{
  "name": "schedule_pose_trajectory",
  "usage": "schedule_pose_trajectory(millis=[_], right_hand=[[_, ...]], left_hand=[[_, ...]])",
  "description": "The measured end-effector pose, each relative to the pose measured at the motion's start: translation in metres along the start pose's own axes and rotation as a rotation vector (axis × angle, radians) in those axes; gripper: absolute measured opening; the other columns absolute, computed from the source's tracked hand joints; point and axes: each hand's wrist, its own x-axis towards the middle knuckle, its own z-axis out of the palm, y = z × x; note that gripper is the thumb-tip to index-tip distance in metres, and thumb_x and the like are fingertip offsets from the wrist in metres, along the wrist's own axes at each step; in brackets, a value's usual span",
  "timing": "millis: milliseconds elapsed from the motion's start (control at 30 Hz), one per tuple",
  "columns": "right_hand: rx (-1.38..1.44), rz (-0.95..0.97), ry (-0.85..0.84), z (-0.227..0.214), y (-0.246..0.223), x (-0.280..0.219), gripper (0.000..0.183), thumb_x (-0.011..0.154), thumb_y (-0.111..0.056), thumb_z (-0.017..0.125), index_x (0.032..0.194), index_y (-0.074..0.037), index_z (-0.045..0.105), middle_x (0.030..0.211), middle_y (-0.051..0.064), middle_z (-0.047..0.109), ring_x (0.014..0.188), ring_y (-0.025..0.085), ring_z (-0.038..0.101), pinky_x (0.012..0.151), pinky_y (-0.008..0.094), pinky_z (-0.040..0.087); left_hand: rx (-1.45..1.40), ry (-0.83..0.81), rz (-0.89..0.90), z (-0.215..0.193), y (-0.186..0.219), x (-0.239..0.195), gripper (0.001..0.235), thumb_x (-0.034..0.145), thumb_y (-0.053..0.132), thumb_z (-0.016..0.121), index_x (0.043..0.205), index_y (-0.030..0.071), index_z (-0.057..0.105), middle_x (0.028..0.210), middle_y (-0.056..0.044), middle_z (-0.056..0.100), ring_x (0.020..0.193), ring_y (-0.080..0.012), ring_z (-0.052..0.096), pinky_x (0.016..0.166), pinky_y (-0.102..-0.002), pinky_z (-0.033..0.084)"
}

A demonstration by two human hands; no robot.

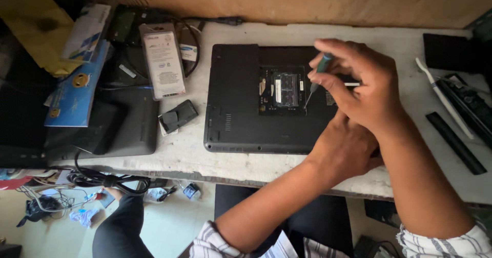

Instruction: The person uses a screwdriver to remove screws from the back panel of a laptop, then removes the panel to expose the internal components. The person continues to unscrew and remove internal parts, including a hard drive, and places them on the table.

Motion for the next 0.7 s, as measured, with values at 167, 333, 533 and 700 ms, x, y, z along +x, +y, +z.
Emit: schedule_pose_trajectory(millis=[167,333,533,700], right_hand=[[-0.175,-0.059,0.016,0.000,-0.007,0.003,0.047,0.094,0.007,0.080,0.136,-0.004,0.063,0.111,0.011,0.070,0.096,0.019,0.074,0.084,0.027,0.063],[-0.158,-0.023,-0.030,-0.001,-0.011,0.007,0.046,0.091,0.003,0.076,0.134,-0.002,0.060,0.113,0.011,0.069,0.100,0.019,0.069,0.086,0.031,0.058],[-0.248,-0.014,-0.020,0.004,-0.014,0.007,0.045,0.095,-0.001,0.081,0.137,-0.006,0.065,0.111,0.008,0.069,0.097,0.016,0.068,0.085,0.031,0.057],[0.016,0.185,-0.005,0.002,-0.015,0.005,0.045,0.095,0.004,0.068,0.137,-0.004,0.057,0.118,0.007,0.063,0.102,0.015,0.069,0.091,0.029,0.061]], left_hand=[[0.116,0.018,-0.002,0.002,0.001,0.000,0.071,0.086,0.063,0.053,0.136,0.013,0.063,0.140,-0.011,0.061,0.145,-0.0341,0.043,0.121,-0.061,0.025],[0.120,0.043,-0.037,0.011,0.005,0.001,0.068,0.088,0.059,0.054,0.139,0.014,0.061,0.148,-0.013,0.056,0.147,-0.0377,0.039,0.119,-0.061,0.026],[0.161,0.031,-0.032,0.015,0.005,0.003,0.073,0.087,0.059,0.053,0.143,0.012,0.058,0.150,-0.014,0.052,0.147,-0.0382,0.036,0.116,-0.062,0.026],[0.245,0.004,-0.032,0.009,0.006,0.003,0.073,0.089,0.061,0.051,0.143,0.012,0.057,0.150,-0.015,0.052,0.147,-0.0384,0.036,0.118,-0.062,0.025]])
